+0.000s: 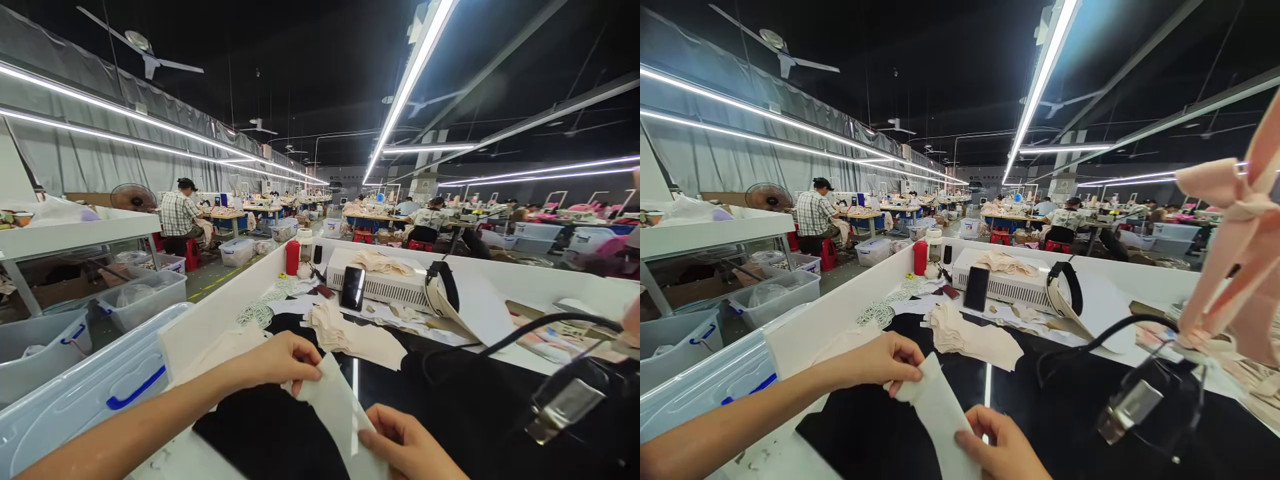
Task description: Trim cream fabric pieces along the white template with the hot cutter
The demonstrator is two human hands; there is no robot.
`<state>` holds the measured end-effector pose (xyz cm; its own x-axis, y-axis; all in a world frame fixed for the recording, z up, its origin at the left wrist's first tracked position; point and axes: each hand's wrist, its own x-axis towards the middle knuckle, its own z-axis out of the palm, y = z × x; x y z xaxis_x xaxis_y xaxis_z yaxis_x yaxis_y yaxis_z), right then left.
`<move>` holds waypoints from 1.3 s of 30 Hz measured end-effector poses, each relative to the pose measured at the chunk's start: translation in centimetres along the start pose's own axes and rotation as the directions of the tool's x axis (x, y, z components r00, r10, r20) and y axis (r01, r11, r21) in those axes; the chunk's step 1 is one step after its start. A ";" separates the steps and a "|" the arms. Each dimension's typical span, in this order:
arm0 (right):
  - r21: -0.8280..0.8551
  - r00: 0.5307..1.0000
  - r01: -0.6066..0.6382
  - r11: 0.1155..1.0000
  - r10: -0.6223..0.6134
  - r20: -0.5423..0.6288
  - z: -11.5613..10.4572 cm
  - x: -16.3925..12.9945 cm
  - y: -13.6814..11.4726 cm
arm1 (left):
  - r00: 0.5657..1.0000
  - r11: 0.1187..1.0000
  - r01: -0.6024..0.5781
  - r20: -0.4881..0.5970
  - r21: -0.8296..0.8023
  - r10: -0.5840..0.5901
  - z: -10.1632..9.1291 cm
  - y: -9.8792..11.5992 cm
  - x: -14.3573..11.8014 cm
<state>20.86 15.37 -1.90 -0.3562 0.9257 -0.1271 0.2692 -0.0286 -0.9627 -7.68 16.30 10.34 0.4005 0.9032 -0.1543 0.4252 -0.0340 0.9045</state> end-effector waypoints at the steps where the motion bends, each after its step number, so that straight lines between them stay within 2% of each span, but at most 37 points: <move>1: -0.004 0.999 0.005 1.000 -0.005 -0.049 -0.5 0.6 -0.5 | 1.000 1.000 -0.020 -0.013 0.006 0.020 -0.6 0.5 0.9; 4: -0.034 0.967 0.089 0.995 -0.094 -0.238 -3.1 3.5 -2.5 | 0.986 0.991 -0.128 -0.102 0.039 0.131 -2.3 2.1 4.4; 6: -0.088 0.906 0.171 0.981 -0.192 -0.377 -5.4 5.9 -3.7 | 0.954 0.971 -0.227 -0.184 0.075 0.237 -3.2 3.1 7.0; 8: -0.190 0.826 0.218 0.957 -0.284 -0.486 -7.5 8.2 -4.4 | 0.908 0.942 -0.309 -0.254 0.129 0.333 -3.8 3.3 9.4; 10: -0.310 0.759 0.228 0.923 -0.368 -0.538 -8.9 10.2 -4.1 | 0.877 0.921 -0.341 -0.290 0.187 0.384 -4.0 2.7 11.4; 12: -0.417 0.731 0.232 0.879 -0.441 -0.521 -9.4 11.5 -3.0 | 0.870 0.911 -0.334 -0.292 0.240 0.396 -3.8 1.2 12.7; 14: -0.506 0.737 0.230 0.831 -0.488 -0.467 -9.3 12.1 -1.5 | 0.880 0.907 -0.308 -0.276 0.287 0.387 -3.3 -0.8 13.3; 17: -0.613 0.773 0.224 0.758 -0.521 -0.362 -8.6 12.0 0.5 | 0.900 0.898 -0.278 -0.235 0.342 0.368 -2.5 -3.4 13.2; 21: -0.723 0.802 0.210 0.658 -0.539 -0.257 -8.0 11.5 1.7 | 0.912 0.872 -0.283 -0.169 0.399 0.374 -1.9 -4.9 12.3; 24: -0.790 0.808 0.168 0.590 -0.541 -0.233 -7.9 11.4 1.7 | 0.916 0.851 -0.282 -0.140 0.443 0.376 -2.0 -5.0 11.8; 27: -0.843 0.802 0.126 0.523 -0.554 -0.224 -7.8 11.0 1.6 | 0.915 0.836 -0.257 -0.157 0.485 0.373 -2.5 -4.8 11.7; 31: -0.882 0.770 0.092 0.463 -0.595 -0.232 -7.0 10.4 1.3 | 0.894 0.821 -0.221 -0.227 0.527 0.387 -3.2 -3.5 12.3; 34: -0.890 0.739 0.105 0.443 -0.634 -0.228 -6.2 10.6 1.2 | 0.876 0.806 -0.226 -0.247 0.548 0.414 -3.1 -2.2 13.5; 37: -0.894 0.722 0.134 0.427 -0.660 -0.207 -5.6 11.2 1.6 | 0.882 0.782 -0.259 -0.191 0.567 0.431 -2.2 -1.5 14.9; 39: -0.898 0.725 0.150 0.414 -0.664 -0.184 -5.6 11.5 2.3 | 0.897 0.762 -0.281 -0.124 0.583 0.425 -1.4 -1.7 15.7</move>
<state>22.36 28.08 -4.25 -0.2721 0.7596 0.5908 0.8612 0.4661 -0.2026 -3.30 31.16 6.90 0.4394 0.8484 0.2952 0.6852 -0.5290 0.5006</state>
